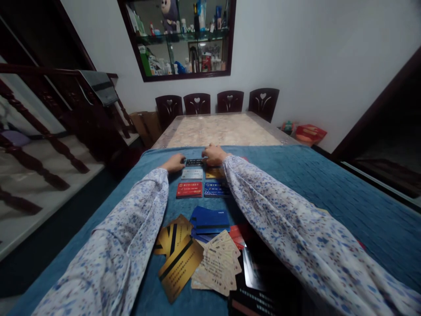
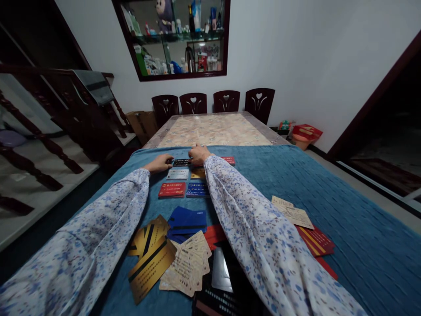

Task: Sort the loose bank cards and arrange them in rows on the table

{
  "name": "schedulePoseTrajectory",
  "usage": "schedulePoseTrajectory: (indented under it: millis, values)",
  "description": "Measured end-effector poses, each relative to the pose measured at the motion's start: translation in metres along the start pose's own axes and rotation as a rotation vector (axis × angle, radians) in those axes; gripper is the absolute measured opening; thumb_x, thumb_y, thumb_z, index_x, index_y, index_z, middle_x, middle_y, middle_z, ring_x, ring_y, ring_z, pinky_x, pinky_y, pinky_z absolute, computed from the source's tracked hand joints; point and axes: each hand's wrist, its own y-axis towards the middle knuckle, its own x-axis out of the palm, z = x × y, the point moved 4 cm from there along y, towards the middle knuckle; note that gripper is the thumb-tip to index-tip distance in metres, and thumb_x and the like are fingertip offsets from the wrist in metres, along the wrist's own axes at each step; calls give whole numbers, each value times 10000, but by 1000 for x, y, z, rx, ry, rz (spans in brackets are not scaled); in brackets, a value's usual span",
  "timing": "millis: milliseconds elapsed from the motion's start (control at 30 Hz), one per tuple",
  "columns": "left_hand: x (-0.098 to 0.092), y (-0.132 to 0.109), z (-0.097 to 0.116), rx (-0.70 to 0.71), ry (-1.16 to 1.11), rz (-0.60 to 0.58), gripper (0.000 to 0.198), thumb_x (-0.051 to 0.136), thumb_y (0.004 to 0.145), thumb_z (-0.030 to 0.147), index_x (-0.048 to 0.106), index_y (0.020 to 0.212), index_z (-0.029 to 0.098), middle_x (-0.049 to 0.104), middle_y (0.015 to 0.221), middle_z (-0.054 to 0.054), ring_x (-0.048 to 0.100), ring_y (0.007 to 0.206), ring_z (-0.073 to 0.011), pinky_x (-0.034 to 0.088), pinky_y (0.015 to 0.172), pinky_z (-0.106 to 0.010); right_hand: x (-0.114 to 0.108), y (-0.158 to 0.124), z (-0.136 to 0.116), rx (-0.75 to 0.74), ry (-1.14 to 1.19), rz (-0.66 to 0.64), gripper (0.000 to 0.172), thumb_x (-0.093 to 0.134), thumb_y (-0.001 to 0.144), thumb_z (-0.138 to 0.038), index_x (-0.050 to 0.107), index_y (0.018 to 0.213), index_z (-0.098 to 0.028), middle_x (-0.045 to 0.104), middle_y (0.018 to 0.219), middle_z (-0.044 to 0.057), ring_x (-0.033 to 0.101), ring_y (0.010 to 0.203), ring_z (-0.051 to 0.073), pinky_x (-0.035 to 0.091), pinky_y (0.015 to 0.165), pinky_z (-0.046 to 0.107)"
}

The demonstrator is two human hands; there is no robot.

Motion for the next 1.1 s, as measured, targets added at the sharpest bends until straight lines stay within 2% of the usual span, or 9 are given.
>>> schedulePoseTrajectory:
  millis: [133,267,433,633,900,1100]
  values:
    - [-11,-11,2,0,-36,105,290,607,809,170,753,1058,140,755,1059,-92,680,966,-228,531,931,-305,-11,-11,-1,-1,-15,18,321,582,945,-304,766,1193,-213,697,1309,152,533,1263,339,440,1004,452]
    - [-23,-23,11,36,-34,186,207,578,852,197,769,922,157,760,1021,-89,672,956,-222,517,924,-284,-21,-26,-4,20,-34,9,315,553,971,-302,762,1183,-199,735,1239,151,568,1231,324,444,983,435]
    - [-33,-42,28,63,-16,259,265,527,910,249,764,862,140,747,980,-113,660,898,-216,509,886,-296,-30,-47,-5,43,-43,10,317,538,996,-334,775,1149,-191,745,1232,159,623,1207,302,446,969,396]
    - [-31,-64,45,105,-24,279,258,527,925,233,761,867,142,738,956,-103,647,877,-195,491,867,-275,-33,-73,-2,61,-77,15,371,488,1009,-356,785,1165,-197,753,1229,158,676,1147,276,459,878,331]
    - [-25,-93,68,148,-68,297,259,518,918,238,760,864,163,741,954,-98,653,881,-206,508,879,-294,-32,-112,2,43,-86,14,361,488,1005,-350,794,1132,-206,770,1178,152,685,1102,280,431,841,331]
    - [-20,-113,92,173,-80,304,266,508,911,209,756,826,161,722,934,-91,640,856,-195,515,859,-306,-33,-143,2,37,-103,11,362,478,1021,-357,777,1134,-187,759,1183,160,671,1098,282,411,811,330]
